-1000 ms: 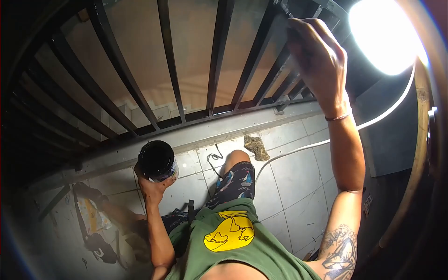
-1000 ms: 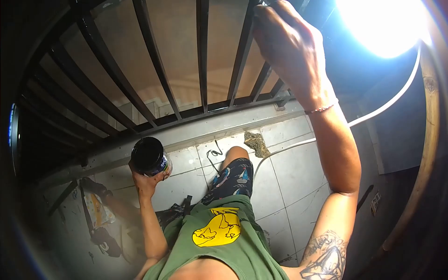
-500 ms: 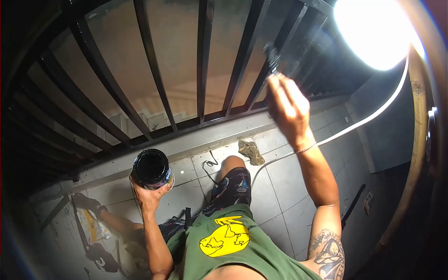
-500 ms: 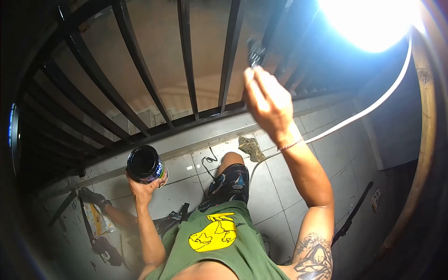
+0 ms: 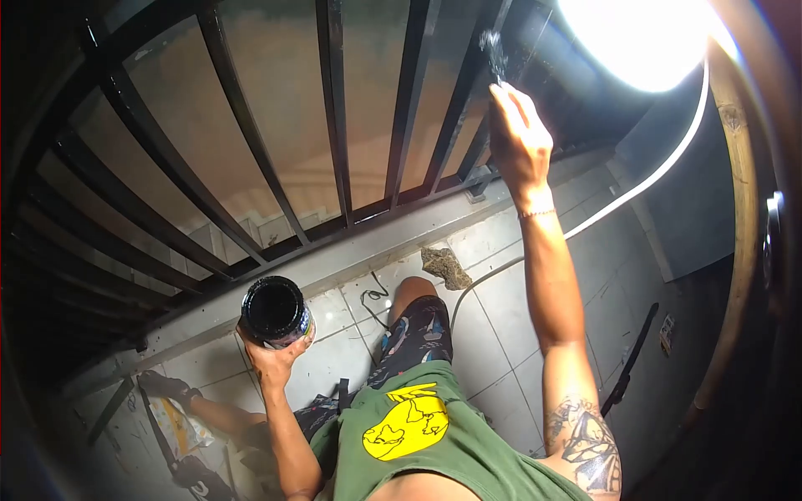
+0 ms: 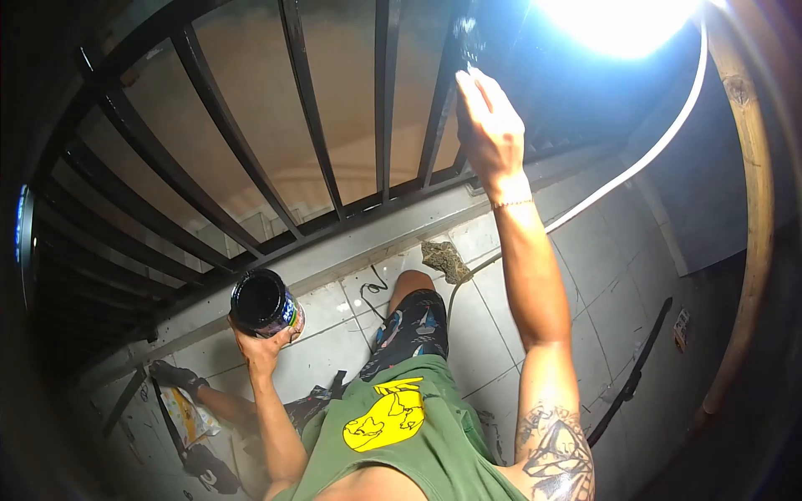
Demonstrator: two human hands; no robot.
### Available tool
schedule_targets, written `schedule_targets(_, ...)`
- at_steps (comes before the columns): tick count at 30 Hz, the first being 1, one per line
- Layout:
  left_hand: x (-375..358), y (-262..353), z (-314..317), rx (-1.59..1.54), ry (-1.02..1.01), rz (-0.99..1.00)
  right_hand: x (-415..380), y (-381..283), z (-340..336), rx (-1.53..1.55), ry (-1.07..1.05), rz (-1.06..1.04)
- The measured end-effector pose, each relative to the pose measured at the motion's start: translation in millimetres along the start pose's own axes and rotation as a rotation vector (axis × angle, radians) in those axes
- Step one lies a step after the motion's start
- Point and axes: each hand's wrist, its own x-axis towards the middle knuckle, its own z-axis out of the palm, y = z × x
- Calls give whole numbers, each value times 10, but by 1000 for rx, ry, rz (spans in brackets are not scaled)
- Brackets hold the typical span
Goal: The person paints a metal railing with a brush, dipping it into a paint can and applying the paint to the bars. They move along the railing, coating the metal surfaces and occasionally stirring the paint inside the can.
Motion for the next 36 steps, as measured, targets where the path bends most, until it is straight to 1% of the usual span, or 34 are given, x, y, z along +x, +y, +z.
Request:
schedule_targets(2,-21,-57,-11,20,18,39,-26,-121,-149,115,91,145)
schedule_targets(4,-15,-52,-30,46,6,23,107,-133,-149,196,280,269)
schedule_targets(5,-8,-42,-52,70,-9,1,179,11,-80,91,394,129)
schedule_targets(6,-7,-18,-61,86,-22,6,247,55,-59,53,419,103)
schedule_targets(8,-5,56,-42,106,-9,-27,295,47,76,292,388,304)
schedule_targets(9,-3,87,-29,113,-11,-18,238,35,112,276,307,351)
schedule_targets(10,4,119,-36,110,-3,-7,220,113,198,120,363,109)
schedule_targets(12,3,133,-59,115,4,15,-8,92,253,210,347,157)
schedule_targets(13,1,125,-71,138,-3,15,-122,35,228,210,329,224)
schedule_targets(14,11,120,-69,161,-10,14,-204,12,213,277,356,269)
schedule_targets(15,16,127,-55,125,-13,-20,-194,-10,176,272,421,272)
schedule_targets(16,32,138,-37,134,-15,-13,-142,-28,137,266,486,278)
schedule_targets(17,49,148,-24,128,-16,-12,-54,32,161,252,541,233)
schedule_targets(18,53,161,-42,128,-22,-13,57,53,141,217,554,220)
schedule_targets(20,68,192,-18,131,-27,11,190,74,222,298,558,305)
schedule_targets(21,57,229,5,124,-17,11,214,104,311,323,577,290)
schedule_targets(22,51,255,-6,117,-6,8,194,77,357,320,575,271)
schedule_targets(24,46,220,-36,173,-1,9,-66,0,460,289,501,269)
schedule_targets(26,47,246,-20,125,-9,-12,-546,-214,526,328,386,389)
schedule_targets(27,44,191,-51,164,-19,33,-817,-321,542,340,323,438)
schedule_targets(28,54,198,-48,170,-21,33,-1050,-387,536,333,267,459)
schedule_targets(30,60,231,-45,144,-31,1,-1283,-484,444,337,190,521)
schedule_targets(33,65,290,-31,127,-25,-2,-1255,-518,323,351,347,694)
schedule_targets(34,57,313,-10,140,-30,-3,-1194,-554,380,695,501,985)
schedule_targets(36,62,373,13,126,-20,-2,-900,-481,372,1137,865,1309)
